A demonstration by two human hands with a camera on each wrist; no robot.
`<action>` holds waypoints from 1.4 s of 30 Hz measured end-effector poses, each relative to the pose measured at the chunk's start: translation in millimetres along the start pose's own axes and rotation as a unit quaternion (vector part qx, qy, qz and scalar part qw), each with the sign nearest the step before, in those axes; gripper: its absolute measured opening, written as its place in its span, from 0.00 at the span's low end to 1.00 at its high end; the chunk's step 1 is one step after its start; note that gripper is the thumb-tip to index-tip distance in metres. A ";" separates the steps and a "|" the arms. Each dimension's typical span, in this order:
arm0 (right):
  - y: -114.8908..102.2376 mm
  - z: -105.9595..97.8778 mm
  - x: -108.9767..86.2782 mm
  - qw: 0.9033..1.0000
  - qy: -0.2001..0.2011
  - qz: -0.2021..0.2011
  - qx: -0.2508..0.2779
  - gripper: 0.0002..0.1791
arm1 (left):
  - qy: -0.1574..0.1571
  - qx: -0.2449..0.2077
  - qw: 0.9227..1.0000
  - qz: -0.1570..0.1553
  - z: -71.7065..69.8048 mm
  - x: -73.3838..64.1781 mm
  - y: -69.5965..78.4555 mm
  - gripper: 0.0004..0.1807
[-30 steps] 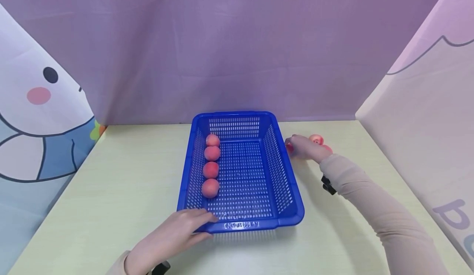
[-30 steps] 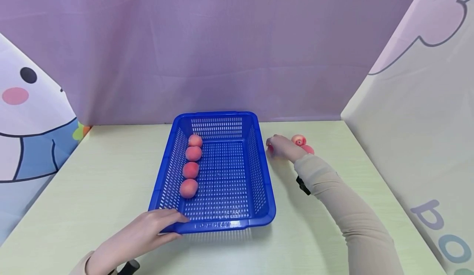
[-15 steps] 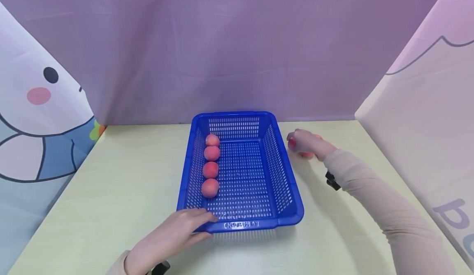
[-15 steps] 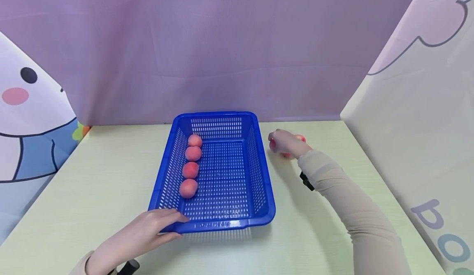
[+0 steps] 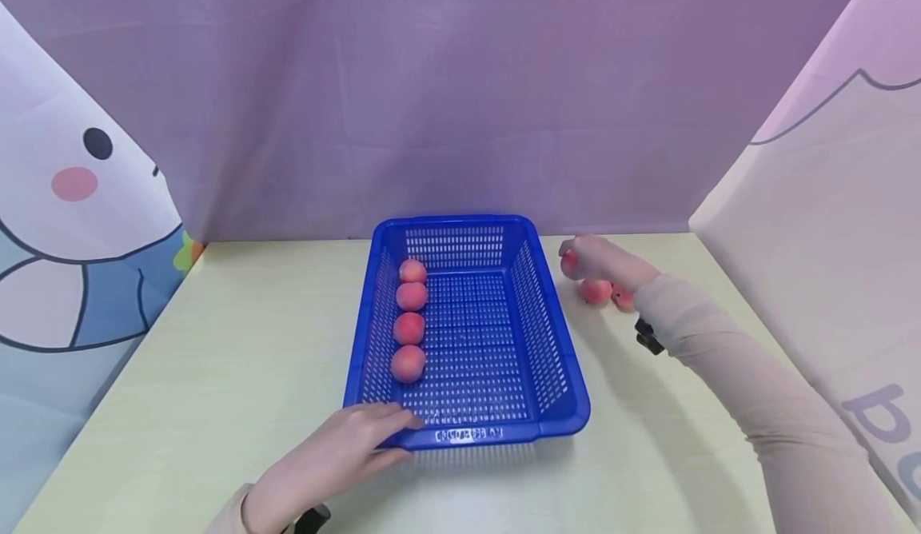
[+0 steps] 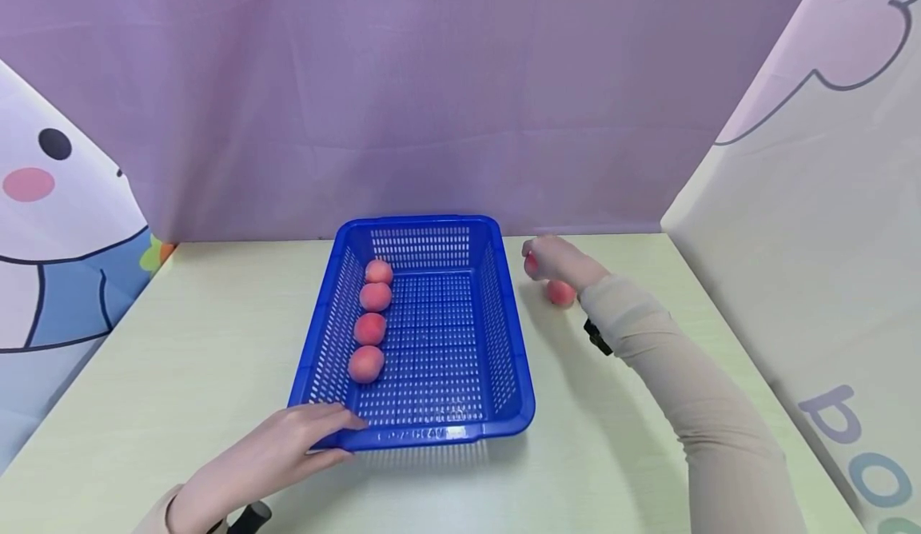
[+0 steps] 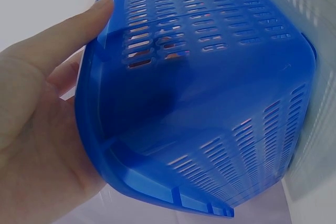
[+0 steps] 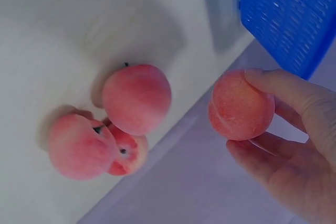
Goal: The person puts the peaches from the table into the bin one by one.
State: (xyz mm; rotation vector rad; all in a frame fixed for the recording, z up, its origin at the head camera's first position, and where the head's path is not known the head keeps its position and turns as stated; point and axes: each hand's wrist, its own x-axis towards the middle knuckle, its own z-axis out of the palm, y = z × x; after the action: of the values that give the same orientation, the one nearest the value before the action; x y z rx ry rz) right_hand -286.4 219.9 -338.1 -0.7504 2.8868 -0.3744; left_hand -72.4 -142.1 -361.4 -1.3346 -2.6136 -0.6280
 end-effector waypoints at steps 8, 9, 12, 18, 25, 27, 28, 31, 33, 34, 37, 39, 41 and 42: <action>-6.0 -16.7 3.9 0.999 0.008 -0.008 -0.033 0.14 | 0.001 -0.001 1.000 0.003 1.0 0.0 -1.0 0.10; -6.9 -18.7 5.0 0.999 0.008 -0.004 -0.035 0.14 | 0.002 0.000 1.000 0.004 1.1 -0.1 -1.0 0.10; -10.2 -24.3 8.9 0.998 0.008 0.002 -0.056 0.13 | 0.003 0.001 1.000 0.003 1.2 -0.4 -0.9 0.10; -17.9 -37.3 13.8 0.996 0.011 -0.016 -0.083 0.08 | 0.007 0.002 1.000 0.004 -0.2 -0.1 -0.5 0.11; -25.6 -50.7 19.5 0.996 0.016 -0.030 -0.077 0.06 | -0.001 -0.004 1.000 0.000 -0.5 0.1 -0.7 0.10; -27.8 -53.4 22.2 0.996 0.018 -0.032 -0.078 0.06 | -0.002 -0.004 1.000 0.000 -0.3 0.1 -0.7 0.10; -28.9 -54.8 23.6 0.996 0.020 -0.034 -0.079 0.07 | -0.002 -0.004 1.000 0.000 -0.3 0.1 -0.7 0.10; -33.4 -58.7 28.1 0.996 0.012 -0.025 -0.080 0.09 | -0.003 -0.004 1.000 -0.002 -0.3 0.2 -0.7 0.11; -36.7 -61.0 30.7 0.997 0.006 -0.020 -0.079 0.10 | -0.003 -0.004 1.000 -0.003 -0.3 0.3 -0.6 0.11; -38.4 -62.0 32.1 0.997 0.005 -0.020 -0.079 0.11 | -0.005 -0.006 1.000 -0.004 -0.4 0.4 -0.4 0.10; -43.8 -64.9 35.9 0.996 0.004 -0.022 -0.086 0.11 | -0.002 -0.005 1.000 -0.002 -0.1 0.3 -0.4 0.10; -48.2 -66.4 38.3 0.995 0.003 -0.021 -0.094 0.13 | 0.003 -0.002 1.000 0.002 0.4 0.1 -0.6 0.11; -53.4 -67.7 40.9 0.995 -0.003 -0.015 -0.097 0.15 | 0.011 0.005 1.000 0.008 1.2 -0.3 -1.0 0.11; -56.3 -68.4 42.1 0.995 -0.006 -0.012 -0.097 0.15 | 0.014 0.007 1.000 0.009 1.5 -0.5 -1.2 0.11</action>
State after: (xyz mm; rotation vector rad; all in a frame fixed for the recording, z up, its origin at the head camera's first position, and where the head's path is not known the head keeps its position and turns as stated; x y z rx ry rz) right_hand -310.0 165.5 -260.0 -0.8129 2.9339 -0.0902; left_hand -73.0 -142.4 -363.4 -1.3354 -2.5766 -0.6200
